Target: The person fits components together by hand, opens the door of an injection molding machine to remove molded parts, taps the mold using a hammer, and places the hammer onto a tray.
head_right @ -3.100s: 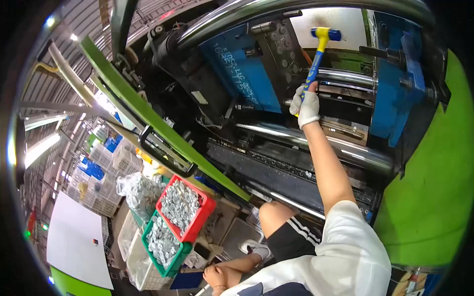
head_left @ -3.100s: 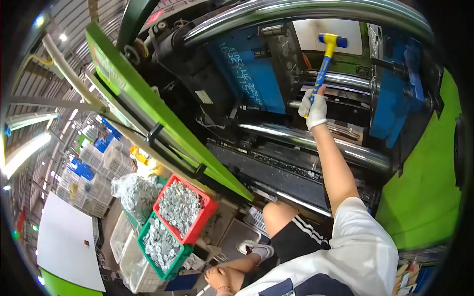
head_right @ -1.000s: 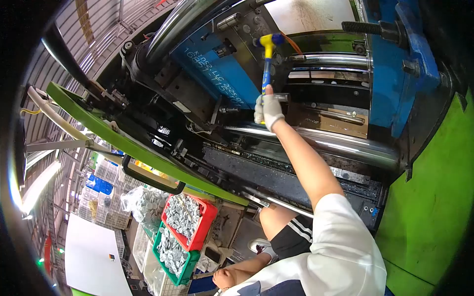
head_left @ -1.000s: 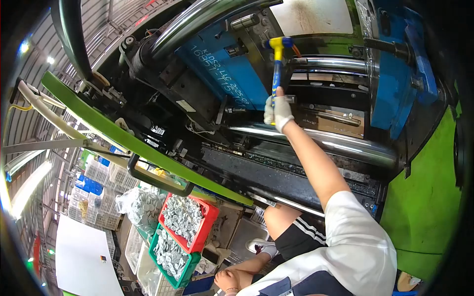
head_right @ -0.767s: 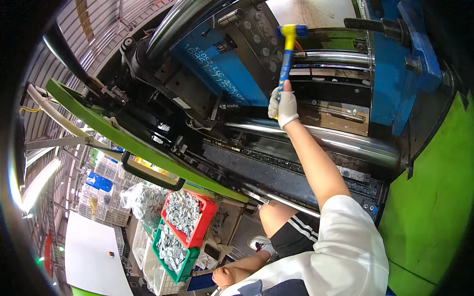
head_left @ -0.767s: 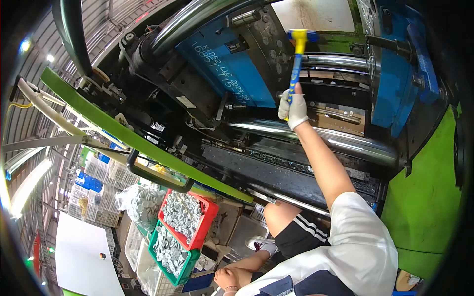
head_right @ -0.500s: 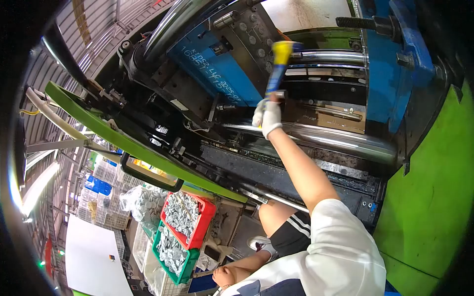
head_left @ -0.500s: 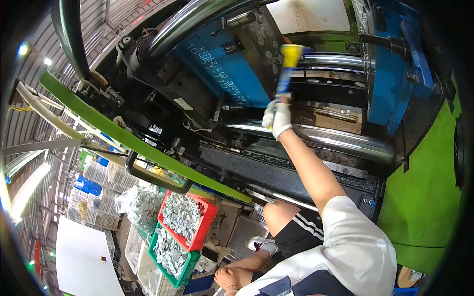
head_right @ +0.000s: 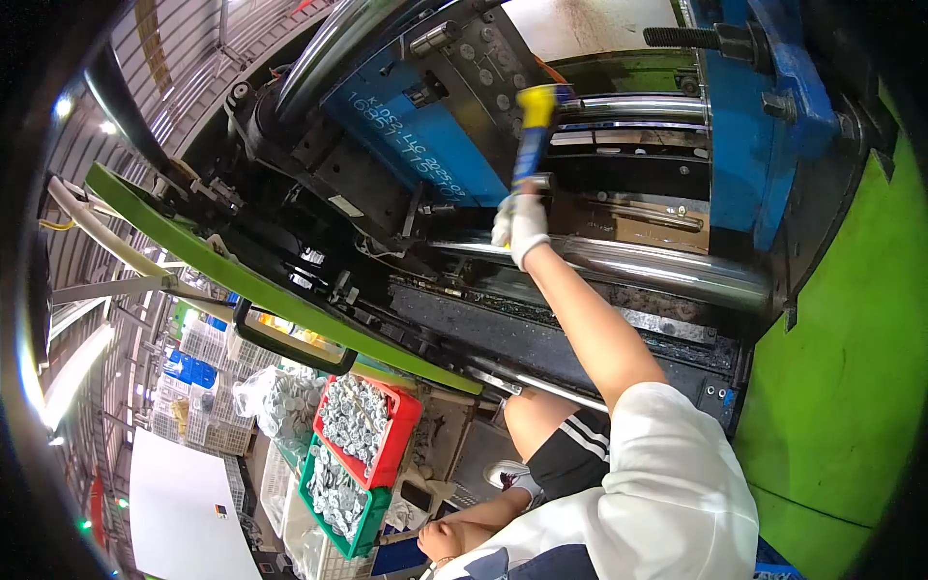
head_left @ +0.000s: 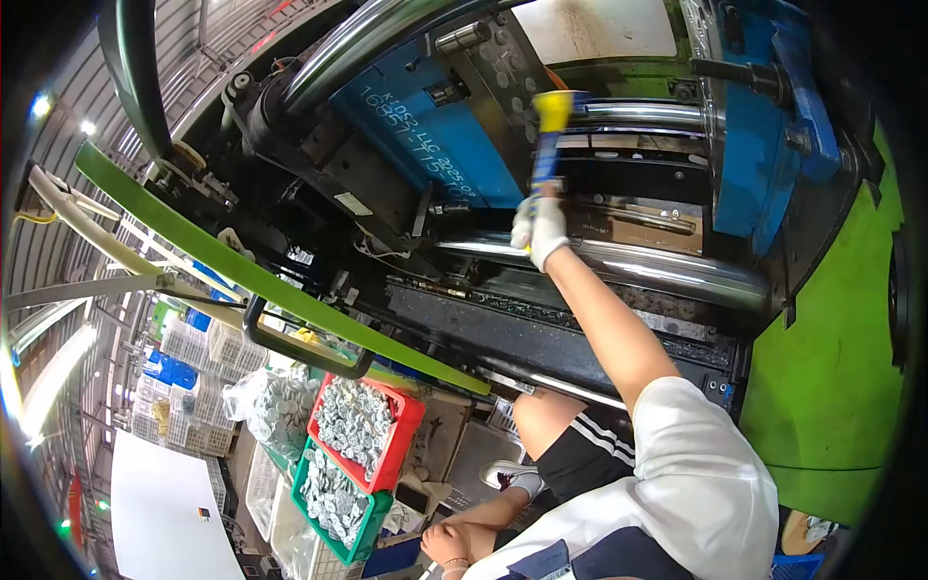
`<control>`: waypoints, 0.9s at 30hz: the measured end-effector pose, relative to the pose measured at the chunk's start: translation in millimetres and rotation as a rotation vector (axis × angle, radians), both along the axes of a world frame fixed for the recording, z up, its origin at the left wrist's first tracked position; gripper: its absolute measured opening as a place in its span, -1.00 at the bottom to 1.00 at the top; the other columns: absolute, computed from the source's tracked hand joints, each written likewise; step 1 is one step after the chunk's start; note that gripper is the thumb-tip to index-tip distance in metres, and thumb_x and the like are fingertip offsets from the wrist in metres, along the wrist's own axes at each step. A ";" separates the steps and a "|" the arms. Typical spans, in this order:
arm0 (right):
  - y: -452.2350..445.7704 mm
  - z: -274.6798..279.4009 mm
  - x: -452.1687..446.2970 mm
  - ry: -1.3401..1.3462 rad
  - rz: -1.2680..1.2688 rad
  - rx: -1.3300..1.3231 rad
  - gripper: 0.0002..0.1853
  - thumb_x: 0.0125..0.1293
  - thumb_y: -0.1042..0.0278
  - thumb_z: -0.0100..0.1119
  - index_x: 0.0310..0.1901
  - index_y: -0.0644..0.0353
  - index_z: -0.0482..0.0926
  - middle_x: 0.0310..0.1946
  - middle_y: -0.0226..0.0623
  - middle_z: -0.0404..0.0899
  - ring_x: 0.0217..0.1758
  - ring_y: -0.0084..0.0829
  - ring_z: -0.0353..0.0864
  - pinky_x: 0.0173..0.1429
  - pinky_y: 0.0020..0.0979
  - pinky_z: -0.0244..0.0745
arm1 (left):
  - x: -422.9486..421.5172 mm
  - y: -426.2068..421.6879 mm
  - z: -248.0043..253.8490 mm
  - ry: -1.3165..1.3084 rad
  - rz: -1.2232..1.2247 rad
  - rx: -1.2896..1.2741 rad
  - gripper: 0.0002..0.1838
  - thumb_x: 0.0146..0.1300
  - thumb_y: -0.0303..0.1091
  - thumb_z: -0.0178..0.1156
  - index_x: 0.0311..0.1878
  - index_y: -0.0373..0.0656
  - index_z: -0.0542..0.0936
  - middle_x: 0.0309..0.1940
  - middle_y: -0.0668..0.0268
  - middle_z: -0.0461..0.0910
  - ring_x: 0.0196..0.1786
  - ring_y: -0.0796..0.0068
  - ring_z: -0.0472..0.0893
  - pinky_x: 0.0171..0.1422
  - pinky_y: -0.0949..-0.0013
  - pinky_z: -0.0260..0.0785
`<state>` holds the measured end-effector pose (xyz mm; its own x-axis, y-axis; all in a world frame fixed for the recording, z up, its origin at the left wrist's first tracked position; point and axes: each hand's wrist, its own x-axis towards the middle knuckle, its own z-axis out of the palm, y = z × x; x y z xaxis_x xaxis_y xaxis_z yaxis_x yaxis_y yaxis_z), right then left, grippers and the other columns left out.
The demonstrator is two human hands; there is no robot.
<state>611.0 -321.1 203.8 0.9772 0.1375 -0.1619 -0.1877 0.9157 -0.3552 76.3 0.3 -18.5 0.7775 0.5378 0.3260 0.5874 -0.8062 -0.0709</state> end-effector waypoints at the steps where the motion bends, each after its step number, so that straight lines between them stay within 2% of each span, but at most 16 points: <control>1: 0.6 2.0 -5.4 -0.029 0.044 -0.004 -0.37 0.11 -0.52 -0.10 -0.66 -0.05 0.30 -0.85 -0.51 0.11 -0.86 -0.53 0.03 -0.74 -0.48 -0.10 | 0.2 0.0 -0.6 0.008 0.009 -0.002 -0.83 0.05 -0.27 0.09 -0.43 -0.13 0.61 -0.36 0.32 0.60 -0.10 0.27 0.50 0.02 0.16 0.25; 4: -13.5 7.6 -17.0 -0.037 0.145 0.052 -0.40 0.14 -0.47 -0.08 -0.66 -0.06 0.27 -0.86 -0.55 0.03 -0.87 -0.55 0.02 -0.73 -0.48 -0.10 | -3.0 0.0 -0.8 0.010 0.022 0.000 -0.83 0.05 -0.27 0.09 -0.44 -0.12 0.61 -0.35 0.32 0.61 -0.10 0.27 0.51 0.01 0.17 0.26; 6: -24.3 3.2 -20.2 -0.084 0.151 0.139 -0.36 0.11 -0.52 -0.11 -0.66 -0.05 0.27 -0.87 -0.53 0.02 -0.87 -0.52 0.01 -0.72 -0.44 -0.07 | -3.9 1.5 -2.5 0.007 0.025 -0.002 -0.83 0.05 -0.27 0.09 -0.44 -0.12 0.61 -0.35 0.33 0.61 -0.10 0.27 0.51 0.01 0.17 0.26; 7: -23.0 2.0 -24.3 -0.129 0.040 0.169 -0.40 0.13 -0.48 -0.09 -0.67 -0.08 0.26 -0.87 -0.55 0.00 -0.88 -0.56 0.01 -0.73 -0.50 -0.12 | -4.4 0.8 -2.2 0.005 0.026 -0.007 -0.83 0.05 -0.27 0.09 -0.44 -0.12 0.61 -0.35 0.33 0.61 -0.10 0.27 0.51 0.01 0.17 0.26; 10: -27.1 4.4 -20.2 -0.196 -0.200 0.112 -0.37 0.09 -0.54 -0.13 -0.67 -0.08 0.26 -0.87 -0.54 0.01 -0.88 -0.54 0.01 -0.74 -0.50 -0.08 | -2.5 1.5 -0.3 0.027 0.017 -0.032 -0.83 0.05 -0.26 0.09 -0.44 -0.12 0.61 -0.34 0.33 0.61 -0.10 0.27 0.51 0.02 0.16 0.26; 13: -10.9 5.4 -5.2 -0.178 -0.197 0.126 -0.35 0.08 -0.57 -0.16 -0.67 -0.07 0.26 -0.86 -0.53 0.02 -0.87 -0.52 0.02 -0.74 -0.48 -0.07 | 0.3 -0.2 0.0 0.023 0.021 -0.018 -0.82 0.05 -0.26 0.09 -0.44 -0.12 0.61 -0.33 0.34 0.61 -0.10 0.27 0.51 0.03 0.16 0.25; 17: -2.2 4.9 -8.4 -0.060 0.106 -0.020 -0.38 0.11 -0.51 -0.11 -0.67 -0.07 0.28 -0.87 -0.51 0.03 -0.87 -0.53 -0.01 -0.73 -0.47 -0.12 | -2.9 0.1 0.6 0.012 0.015 0.019 -0.83 0.06 -0.26 0.09 -0.44 -0.12 0.61 -0.33 0.34 0.61 -0.09 0.27 0.51 0.03 0.16 0.26; 20: -21.2 2.6 -15.0 -0.080 0.110 0.140 -0.40 0.16 -0.46 -0.12 -0.66 -0.07 0.30 -0.86 -0.55 -0.01 -0.87 -0.57 -0.02 -0.74 -0.48 -0.13 | -3.6 0.8 -0.9 0.004 0.022 0.008 -0.83 0.05 -0.27 0.10 -0.44 -0.13 0.61 -0.33 0.32 0.61 -0.09 0.25 0.51 0.03 0.15 0.26; 24: -32.3 -1.2 -24.3 -0.099 -0.212 0.215 -0.38 0.14 -0.49 -0.14 -0.66 -0.06 0.30 -0.86 -0.52 -0.01 -0.85 -0.54 -0.01 -0.71 -0.49 -0.10 | -2.9 0.4 0.5 0.027 0.036 -0.032 -0.83 0.06 -0.28 0.10 -0.45 -0.15 0.61 -0.32 0.27 0.61 -0.09 0.23 0.51 0.03 0.14 0.26; 26: -24.9 -8.7 -17.1 -0.170 -0.257 0.321 -0.38 0.08 -0.52 -0.09 -0.65 -0.05 0.30 -0.85 -0.49 0.05 -0.84 -0.48 0.03 -0.69 -0.43 -0.03 | 0.9 1.4 -0.5 0.028 0.031 -0.044 -0.83 0.06 -0.29 0.10 -0.45 -0.15 0.61 -0.32 0.26 0.61 -0.09 0.23 0.51 0.03 0.13 0.26; 27: -13.4 -8.8 -16.6 -0.154 -0.258 0.273 -0.37 0.07 -0.52 -0.08 -0.65 -0.04 0.30 -0.85 -0.50 0.05 -0.84 -0.48 0.03 -0.69 -0.43 -0.03 | 0.8 2.2 -1.7 0.019 0.021 -0.027 -0.83 0.05 -0.29 0.10 -0.45 -0.15 0.61 -0.32 0.27 0.61 -0.09 0.23 0.51 0.02 0.14 0.26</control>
<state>594.3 -334.5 195.0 0.9952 -0.0979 -0.0024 0.0972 0.9903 -0.0990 77.1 2.5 -20.2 0.7717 0.5628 0.2962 0.6031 -0.7954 -0.0601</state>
